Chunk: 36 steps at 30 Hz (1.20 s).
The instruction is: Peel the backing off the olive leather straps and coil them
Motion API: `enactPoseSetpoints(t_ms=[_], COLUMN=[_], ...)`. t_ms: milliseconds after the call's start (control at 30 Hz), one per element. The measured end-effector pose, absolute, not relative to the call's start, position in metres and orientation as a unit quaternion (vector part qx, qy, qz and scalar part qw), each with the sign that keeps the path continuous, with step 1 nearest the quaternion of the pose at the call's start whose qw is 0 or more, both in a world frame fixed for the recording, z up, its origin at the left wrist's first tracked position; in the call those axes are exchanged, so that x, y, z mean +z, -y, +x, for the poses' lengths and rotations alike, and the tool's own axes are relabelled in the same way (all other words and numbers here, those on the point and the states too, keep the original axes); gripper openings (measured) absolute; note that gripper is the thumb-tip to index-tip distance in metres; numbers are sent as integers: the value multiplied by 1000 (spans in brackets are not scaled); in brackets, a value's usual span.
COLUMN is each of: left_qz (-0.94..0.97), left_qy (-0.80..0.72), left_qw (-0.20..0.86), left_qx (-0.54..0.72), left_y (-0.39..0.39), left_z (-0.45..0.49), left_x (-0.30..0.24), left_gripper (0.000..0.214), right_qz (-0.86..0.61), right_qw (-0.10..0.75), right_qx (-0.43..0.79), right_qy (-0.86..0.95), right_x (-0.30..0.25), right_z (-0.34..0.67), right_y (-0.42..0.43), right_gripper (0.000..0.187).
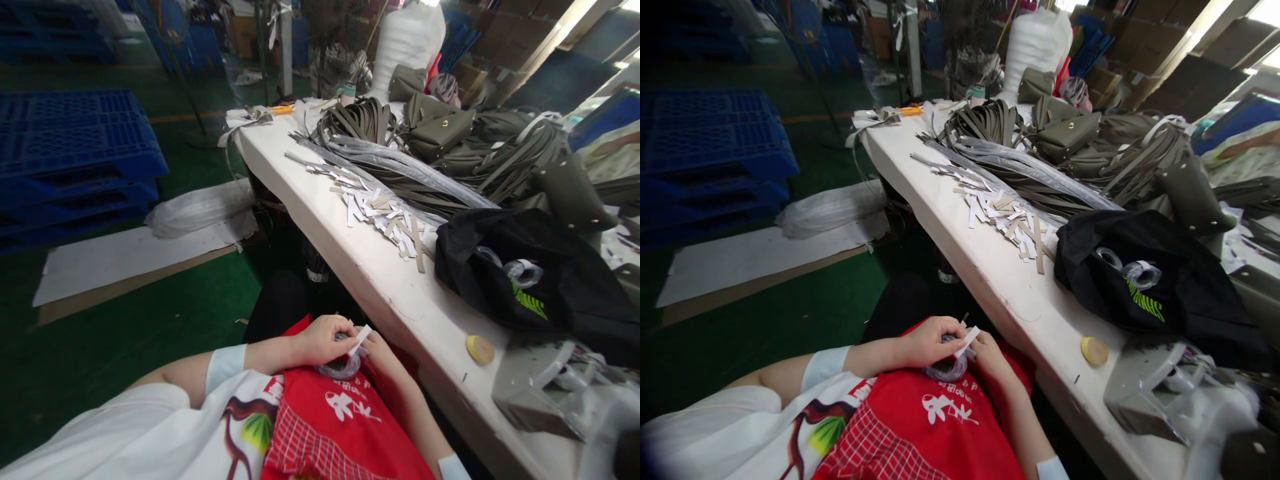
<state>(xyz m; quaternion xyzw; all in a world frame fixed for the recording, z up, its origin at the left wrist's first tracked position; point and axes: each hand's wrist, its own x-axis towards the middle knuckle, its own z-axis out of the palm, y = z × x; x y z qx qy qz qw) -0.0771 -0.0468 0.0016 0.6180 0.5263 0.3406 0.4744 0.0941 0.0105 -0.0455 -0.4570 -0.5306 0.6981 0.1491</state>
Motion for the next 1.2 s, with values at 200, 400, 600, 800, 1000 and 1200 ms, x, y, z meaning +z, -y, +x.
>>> enactPoseSetpoints(t_ms=[200,400,600,800,1000,1200], left_qz=[595,544,564,553,583,481], left_qy=[-573,-616,-609,-624,-590,-567], left_qw=[428,457,418,418,425,617], left_qx=[368,341,369,361,362,259], left_y=[50,45,47,49,52,47], left_z=[-76,-72,-65,-65,-65,-70], left_x=[0,-8,-5,-1,7,7], left_gripper=[24,17,13,14,17,28], right_qz=[-464,-465,-405,-439,-396,-366], right_qw=[246,266,229,193,148,178], right_qx=[663,589,659,678,751,553], right_qy=[533,605,591,558,507,727], right_x=[-42,-34,-24,-22,-17,5], right_z=[88,92,111,108,106,113], right_y=[0,3,-8,-13,-19,-12], right_gripper=[34,31,38,37,37,10])
